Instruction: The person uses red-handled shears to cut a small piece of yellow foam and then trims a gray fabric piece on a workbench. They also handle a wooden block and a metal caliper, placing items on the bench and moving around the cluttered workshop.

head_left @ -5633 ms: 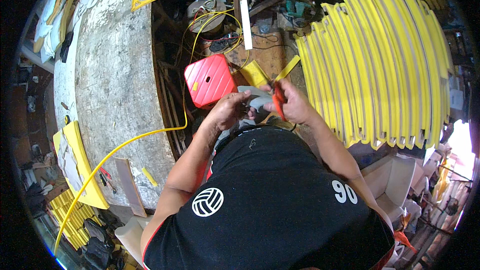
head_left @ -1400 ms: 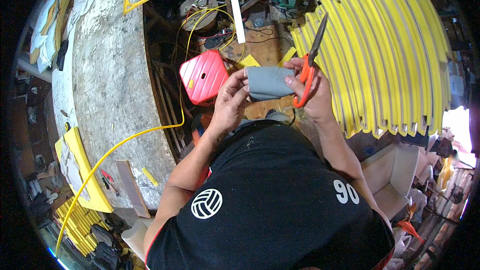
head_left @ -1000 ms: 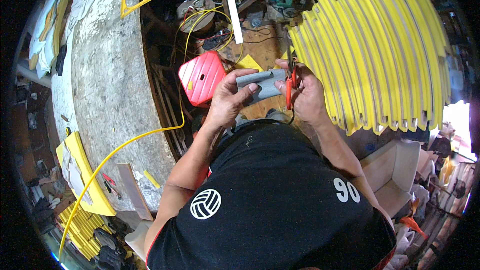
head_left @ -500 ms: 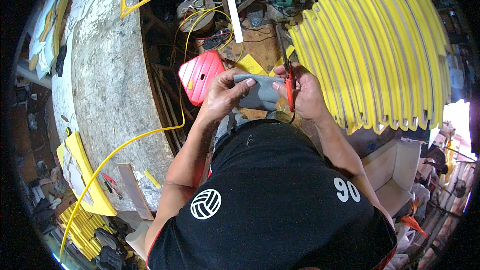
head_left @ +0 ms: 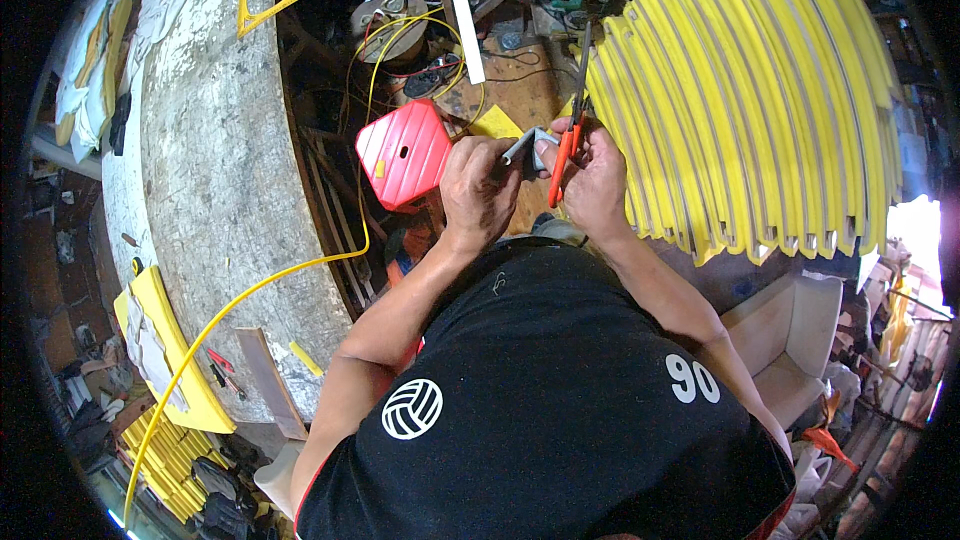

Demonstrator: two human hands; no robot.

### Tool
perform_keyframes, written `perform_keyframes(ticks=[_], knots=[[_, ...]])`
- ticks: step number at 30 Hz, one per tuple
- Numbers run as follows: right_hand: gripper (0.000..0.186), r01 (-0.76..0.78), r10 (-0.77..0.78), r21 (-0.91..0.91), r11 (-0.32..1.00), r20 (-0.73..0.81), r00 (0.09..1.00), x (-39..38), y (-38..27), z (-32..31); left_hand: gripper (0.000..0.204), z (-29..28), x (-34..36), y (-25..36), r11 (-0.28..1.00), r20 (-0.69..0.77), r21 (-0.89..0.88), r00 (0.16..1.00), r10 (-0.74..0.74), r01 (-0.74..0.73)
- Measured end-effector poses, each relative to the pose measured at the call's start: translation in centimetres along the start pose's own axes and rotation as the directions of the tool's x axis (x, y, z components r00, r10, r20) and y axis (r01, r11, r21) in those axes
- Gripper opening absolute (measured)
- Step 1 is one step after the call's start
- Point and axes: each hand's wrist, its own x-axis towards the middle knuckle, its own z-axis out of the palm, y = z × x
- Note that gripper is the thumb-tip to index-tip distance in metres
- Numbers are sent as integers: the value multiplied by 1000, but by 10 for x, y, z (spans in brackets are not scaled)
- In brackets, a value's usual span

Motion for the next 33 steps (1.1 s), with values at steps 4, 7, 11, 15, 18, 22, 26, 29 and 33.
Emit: perform_keyframes(ticks=[4, 7, 11, 15, 18, 22, 26, 29, 33], knots=[[28, 14, -13, 23, 1000, -15, 1000, 2, 7, 1, 32, 0, 0, 2, 999, 22, 32, 999, 31, -32], [26, 70, -68, 54, 996, -30, 997, 2, 11, 4, 36, 1, -4, 1, 996, 33, 37, 996, 85, -87], [24, -4, 4, 195, 981, 2, 1000, 1, 13, 3, 39, 1, -4, -4, 993, 46, 32, 993, 110, -112], [25, -38, 39, 305, 952, 1, 999, 1, 13, 4, 42, 1, -4, -4, 994, 65, 12, 992, 111, -112], [28, -107, 87, 352, 930, 74, 994, -3, -3, 1, 44, -1, -3, -3, 994, 24, -1, 994, 106, -106], [28, -95, 60, 263, 960, 140, 988, -7, -7, -1, 38, -1, -3, -13, 992, -5, -62, 994, 111, -111], [27, -187, 143, 291, 938, 166, 976, -8, -14, -3, 31, -9, -2, -15, 982, -13, 22, 982, 189, -189], [24, -239, 212, 240, 941, 134, 968, -4, -17, -3, 27, -8, -4, -12, 940, -3, 39, 941, 339, -338], [21, -273, 259, 196, 942, 95, 961, -4, -17, -3, 29, -7, -6, -10, 911, 49, 94, 916, 399, -402]])
